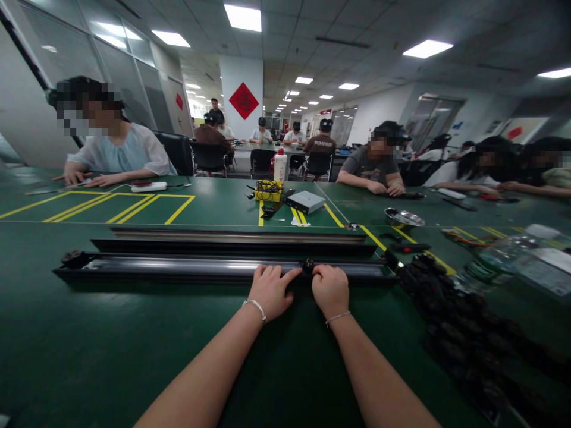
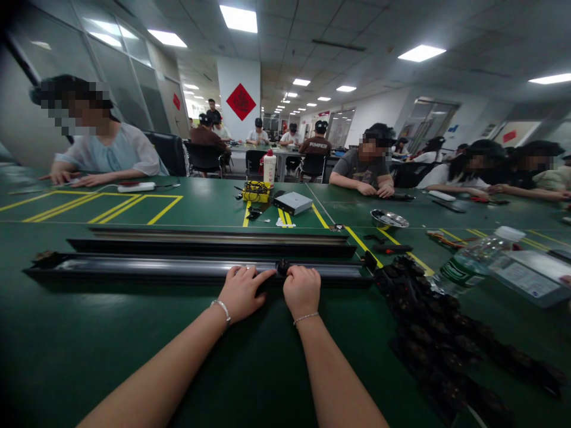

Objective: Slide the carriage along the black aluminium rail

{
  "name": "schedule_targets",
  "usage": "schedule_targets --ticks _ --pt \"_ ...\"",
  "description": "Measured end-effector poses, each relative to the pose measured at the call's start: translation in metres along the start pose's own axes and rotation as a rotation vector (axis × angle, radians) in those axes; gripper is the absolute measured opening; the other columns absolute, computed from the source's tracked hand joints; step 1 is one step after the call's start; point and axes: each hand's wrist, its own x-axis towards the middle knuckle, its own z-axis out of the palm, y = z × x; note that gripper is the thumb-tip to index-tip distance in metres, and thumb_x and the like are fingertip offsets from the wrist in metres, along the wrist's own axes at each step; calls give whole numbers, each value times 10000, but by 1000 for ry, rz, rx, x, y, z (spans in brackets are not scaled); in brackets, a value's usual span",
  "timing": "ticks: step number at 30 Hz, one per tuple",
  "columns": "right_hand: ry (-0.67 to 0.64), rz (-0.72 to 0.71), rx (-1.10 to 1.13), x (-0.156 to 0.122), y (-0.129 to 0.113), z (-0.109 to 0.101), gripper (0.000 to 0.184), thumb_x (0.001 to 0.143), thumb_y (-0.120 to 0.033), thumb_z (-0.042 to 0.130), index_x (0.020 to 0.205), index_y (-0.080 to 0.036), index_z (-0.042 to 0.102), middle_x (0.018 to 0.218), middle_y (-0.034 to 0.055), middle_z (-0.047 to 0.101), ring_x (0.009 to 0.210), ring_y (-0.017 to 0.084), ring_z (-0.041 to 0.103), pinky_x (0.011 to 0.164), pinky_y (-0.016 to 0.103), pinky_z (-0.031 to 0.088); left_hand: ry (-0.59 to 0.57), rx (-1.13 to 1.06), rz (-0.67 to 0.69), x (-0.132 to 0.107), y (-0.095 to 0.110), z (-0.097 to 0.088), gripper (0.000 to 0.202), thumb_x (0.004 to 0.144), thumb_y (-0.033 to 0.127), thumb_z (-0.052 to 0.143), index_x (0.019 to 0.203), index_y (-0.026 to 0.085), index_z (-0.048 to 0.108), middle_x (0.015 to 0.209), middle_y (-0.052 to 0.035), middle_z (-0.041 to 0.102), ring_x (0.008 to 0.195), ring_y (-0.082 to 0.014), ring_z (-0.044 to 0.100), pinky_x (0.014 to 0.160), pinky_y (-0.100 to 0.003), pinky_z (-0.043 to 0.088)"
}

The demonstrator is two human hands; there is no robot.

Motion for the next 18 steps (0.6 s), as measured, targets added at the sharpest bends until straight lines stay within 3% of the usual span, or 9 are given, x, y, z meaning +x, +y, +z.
schedule_targets --ticks 3,8,12,18 --pt "-7 0 10 0 1 0 213 694 -92 396 645 -175 586 691 18 617 710 141 512 830 290 263 -9 21 -6 0 1 -1 582 699 386 521 1248 397 329 1009 -34 492 971 -221 433 929 -444 212" --pt "-33 32 1 2 7 -1 209 684 -98 390 630 -171 579 677 34 606 680 143 505 720 258 306 -43 37 -40 1 4 -4 579 697 435 510 1244 422 322 1027 -32 499 1000 -235 437 953 -490 171" --pt "-35 33 33 2 9 0 216 682 -99 380 627 -178 573 678 28 605 678 142 505 714 250 321 -35 -13 -85 8 12 -2 446 717 391 491 1160 370 435 1046 -29 511 1016 -229 438 968 -519 135" --pt "-59 -22 73 -2 13 -6 245 655 -81 375 719 -171 594 750 41 623 745 162 515 769 265 349 65 -89 -30 10 25 10 356 738 294 471 1088 228 475 1023 -48 546 1001 -203 450 951 -409 229"
